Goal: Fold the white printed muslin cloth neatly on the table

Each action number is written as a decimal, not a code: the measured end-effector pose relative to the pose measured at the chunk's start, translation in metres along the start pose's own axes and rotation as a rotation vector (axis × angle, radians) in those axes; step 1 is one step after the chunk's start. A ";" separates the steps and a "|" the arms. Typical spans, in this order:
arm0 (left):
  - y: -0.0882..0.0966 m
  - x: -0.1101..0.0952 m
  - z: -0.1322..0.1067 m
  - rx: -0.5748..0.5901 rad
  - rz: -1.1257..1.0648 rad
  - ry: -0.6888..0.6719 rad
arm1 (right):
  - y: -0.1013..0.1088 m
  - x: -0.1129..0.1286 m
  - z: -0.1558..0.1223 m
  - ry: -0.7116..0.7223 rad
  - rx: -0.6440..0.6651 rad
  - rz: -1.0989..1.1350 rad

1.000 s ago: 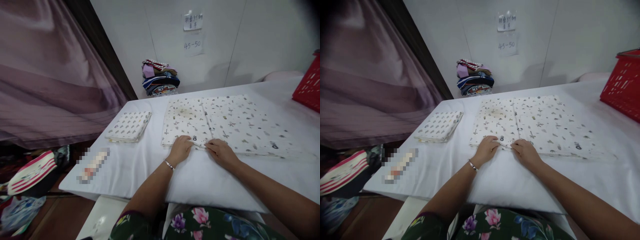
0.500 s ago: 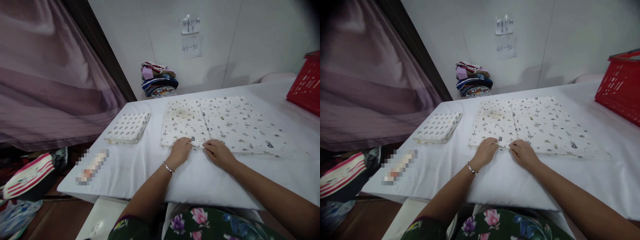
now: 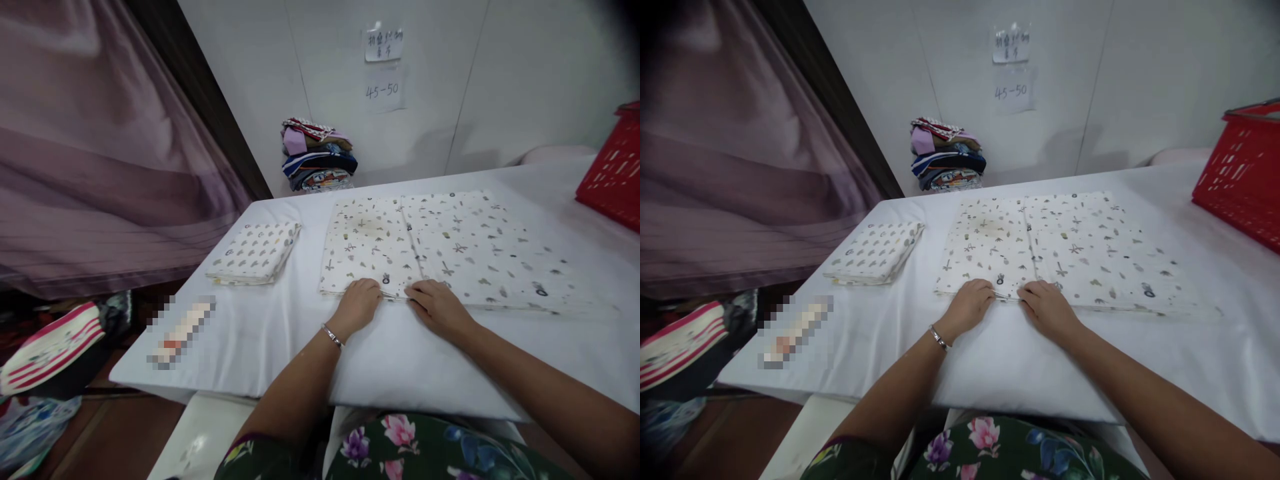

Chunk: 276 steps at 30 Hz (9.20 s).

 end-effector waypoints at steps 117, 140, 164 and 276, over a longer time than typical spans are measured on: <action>0.026 0.052 -0.026 -0.012 0.386 0.085 | -0.031 0.038 0.029 0.112 0.019 0.026; 0.015 0.051 -0.037 0.072 0.457 -0.070 | -0.031 0.038 0.029 0.132 0.006 0.033; 0.015 0.049 -0.038 0.077 0.524 -0.094 | -0.032 0.038 0.029 0.144 0.014 0.042; 0.032 0.104 -0.105 -0.221 -0.248 0.763 | -0.067 0.079 0.071 0.221 0.077 -0.012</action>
Point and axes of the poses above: each hand's wrist, its own z-axis towards the middle knuckle, its own y-axis out of the back of the hand, x = y × z, the point moved 7 cm from there along z, towards the middle knuckle, and after that the axes turned 9 degrees about z, right-handed, at the moved point
